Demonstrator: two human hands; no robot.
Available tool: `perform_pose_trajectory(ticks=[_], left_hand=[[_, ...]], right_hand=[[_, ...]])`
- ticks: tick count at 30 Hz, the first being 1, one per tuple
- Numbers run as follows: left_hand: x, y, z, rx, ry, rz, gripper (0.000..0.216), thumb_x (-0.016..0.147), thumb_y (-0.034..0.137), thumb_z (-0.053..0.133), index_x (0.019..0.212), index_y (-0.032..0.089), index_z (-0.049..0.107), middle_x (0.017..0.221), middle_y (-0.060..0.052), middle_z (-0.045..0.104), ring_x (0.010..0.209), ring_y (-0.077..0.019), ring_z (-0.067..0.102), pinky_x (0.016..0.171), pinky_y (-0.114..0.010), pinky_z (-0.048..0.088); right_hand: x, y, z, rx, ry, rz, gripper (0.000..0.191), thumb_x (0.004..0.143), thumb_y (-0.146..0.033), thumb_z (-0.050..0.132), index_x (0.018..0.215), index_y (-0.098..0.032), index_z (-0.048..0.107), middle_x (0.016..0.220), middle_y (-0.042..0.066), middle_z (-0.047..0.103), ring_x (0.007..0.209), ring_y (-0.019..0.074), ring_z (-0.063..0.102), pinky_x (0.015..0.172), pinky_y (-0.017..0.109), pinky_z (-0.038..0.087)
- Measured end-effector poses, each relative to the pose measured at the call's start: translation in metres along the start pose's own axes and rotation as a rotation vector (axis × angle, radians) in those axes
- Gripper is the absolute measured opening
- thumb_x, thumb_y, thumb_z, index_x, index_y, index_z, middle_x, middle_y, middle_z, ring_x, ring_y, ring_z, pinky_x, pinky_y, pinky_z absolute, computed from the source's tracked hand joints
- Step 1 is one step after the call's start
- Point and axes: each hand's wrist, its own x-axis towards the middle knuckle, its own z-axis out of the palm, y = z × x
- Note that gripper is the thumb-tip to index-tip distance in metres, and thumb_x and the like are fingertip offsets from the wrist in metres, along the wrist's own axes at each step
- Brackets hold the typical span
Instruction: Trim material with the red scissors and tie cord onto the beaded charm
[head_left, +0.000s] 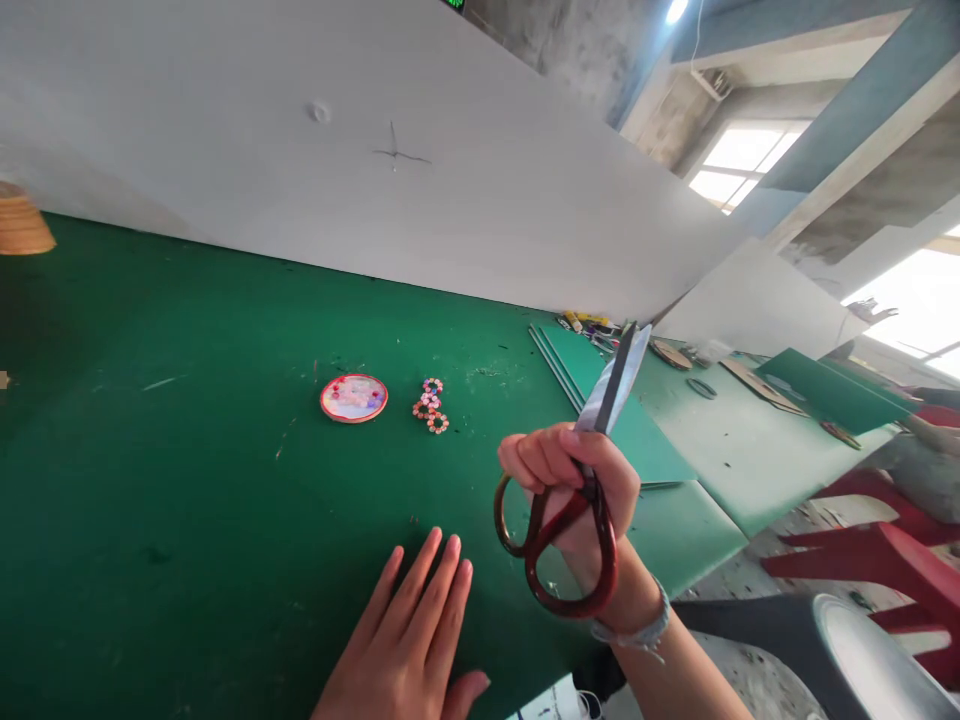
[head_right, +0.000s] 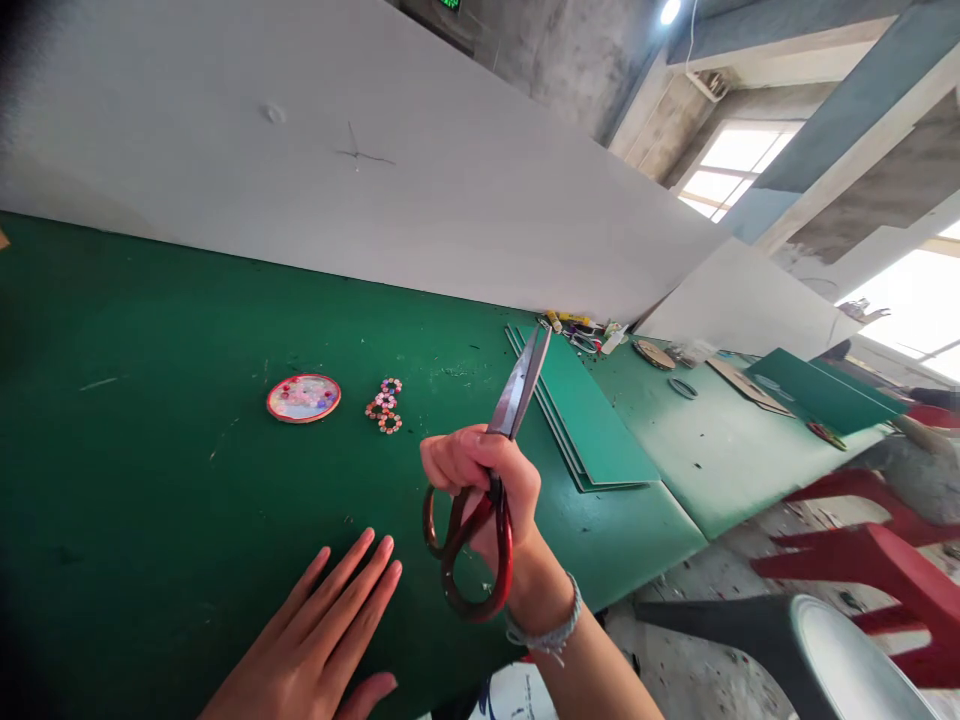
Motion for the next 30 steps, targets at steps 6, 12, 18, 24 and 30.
perform_pose_trajectory(ticks=[6,12,18,24,30], left_hand=[[0.0,0.0,0.0,-0.008,0.001,0.002,0.057,0.087,0.056,0.052,0.125,0.014,0.061,0.132,-0.009,0.065,0.122,-0.0279,0.055,0.106,-0.042,0.033],[0.002,-0.001,-0.004,-0.035,-0.006,-0.001,0.054,0.09,0.053,0.049,0.125,0.015,0.063,0.13,-0.008,0.066,0.123,-0.0277,0.053,0.113,-0.043,0.024],[0.002,0.001,-0.007,-0.06,-0.015,-0.013,0.044,0.093,0.045,0.047,0.126,0.02,0.062,0.132,-0.003,0.065,0.128,-0.0268,0.05,0.116,-0.041,0.023],[0.003,-0.001,-0.005,-0.03,-0.006,0.042,0.046,0.092,0.045,0.049,0.125,0.016,0.063,0.133,-0.006,0.064,0.126,-0.0253,0.052,0.118,-0.043,0.019],[0.005,0.0,-0.011,-0.024,-0.035,0.048,0.041,0.094,0.04,0.047,0.124,0.017,0.062,0.132,-0.007,0.064,0.129,-0.0235,0.05,0.116,-0.042,0.025]], right_hand=[[-0.006,0.032,-0.003,-0.034,-0.01,0.105,0.038,0.078,-0.027,0.052,0.048,-0.021,0.029,0.048,-0.004,0.023,0.049,0.011,0.024,0.052,0.031,0.019],[-0.009,0.043,-0.012,0.008,0.046,0.09,0.035,0.076,-0.027,0.051,0.047,-0.021,0.031,0.047,-0.004,0.022,0.049,0.0114,0.024,0.051,0.031,0.02],[-0.01,0.031,-0.009,-0.091,0.054,0.053,0.036,0.078,-0.029,0.049,0.048,-0.021,0.032,0.048,-0.004,0.022,0.05,0.0122,0.024,0.052,0.032,0.023],[0.002,0.007,0.003,-0.106,0.047,-0.053,0.038,0.074,-0.024,0.051,0.046,-0.021,0.025,0.046,-0.005,0.016,0.047,0.0107,0.019,0.053,0.033,0.022],[-0.003,0.039,0.004,-0.091,-0.06,0.094,0.042,0.075,-0.027,0.055,0.043,-0.021,0.029,0.043,-0.005,0.02,0.046,0.0103,0.022,0.051,0.031,0.016]])
